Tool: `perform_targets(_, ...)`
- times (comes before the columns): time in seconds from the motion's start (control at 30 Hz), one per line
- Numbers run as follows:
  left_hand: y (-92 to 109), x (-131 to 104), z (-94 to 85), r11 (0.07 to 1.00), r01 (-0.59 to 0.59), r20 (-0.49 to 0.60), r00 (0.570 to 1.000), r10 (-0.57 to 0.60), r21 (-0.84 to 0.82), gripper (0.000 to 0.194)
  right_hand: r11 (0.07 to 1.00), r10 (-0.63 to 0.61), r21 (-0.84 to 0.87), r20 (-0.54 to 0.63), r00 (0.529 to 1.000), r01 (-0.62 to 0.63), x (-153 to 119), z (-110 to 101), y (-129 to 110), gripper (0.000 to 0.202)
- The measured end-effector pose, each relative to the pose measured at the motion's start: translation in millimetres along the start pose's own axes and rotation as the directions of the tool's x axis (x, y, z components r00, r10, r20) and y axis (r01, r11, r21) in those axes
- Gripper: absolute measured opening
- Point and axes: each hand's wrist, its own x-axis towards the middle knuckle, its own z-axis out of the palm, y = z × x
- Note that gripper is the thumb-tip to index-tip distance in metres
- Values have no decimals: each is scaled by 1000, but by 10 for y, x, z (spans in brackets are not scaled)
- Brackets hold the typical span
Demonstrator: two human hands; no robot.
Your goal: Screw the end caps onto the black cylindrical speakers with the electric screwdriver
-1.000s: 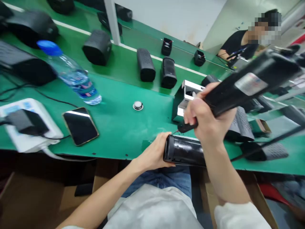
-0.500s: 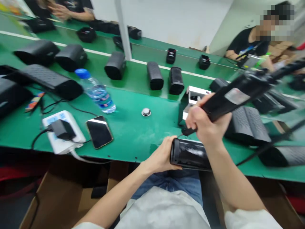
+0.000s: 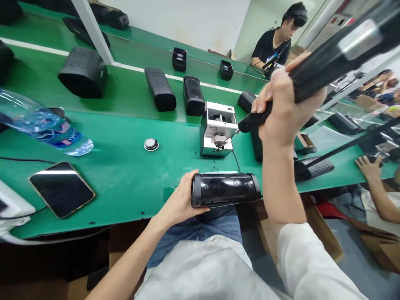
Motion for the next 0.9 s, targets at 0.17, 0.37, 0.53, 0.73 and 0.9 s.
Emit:
perform_targets(0.17,4,1,-11,1000,10,17,1000,-11,5,121,999,44,-31,54,998,-42,70,31,379,55)
perform_targets(0.37,-7,-6,4,1000,19,11,1000,-19,0,122,994,100,-35,16,995,-100,35,125,522,67)
perform_targets(0.53,-24,-5,7,1000,-1,-1,1000,1,5,123,997,35,-73,69,997,-29,80,73,614,57)
perform_targets(0.73,-16,12,-7,1000,-15,15,1000,15,1,122,993,-21,118,405,914,-30,127,81,583,50)
perform_targets(0.9,-32,13,8,1000,-21,2,1000,21,-1,123,981,-106,189,343,933,42,90,168,506,31)
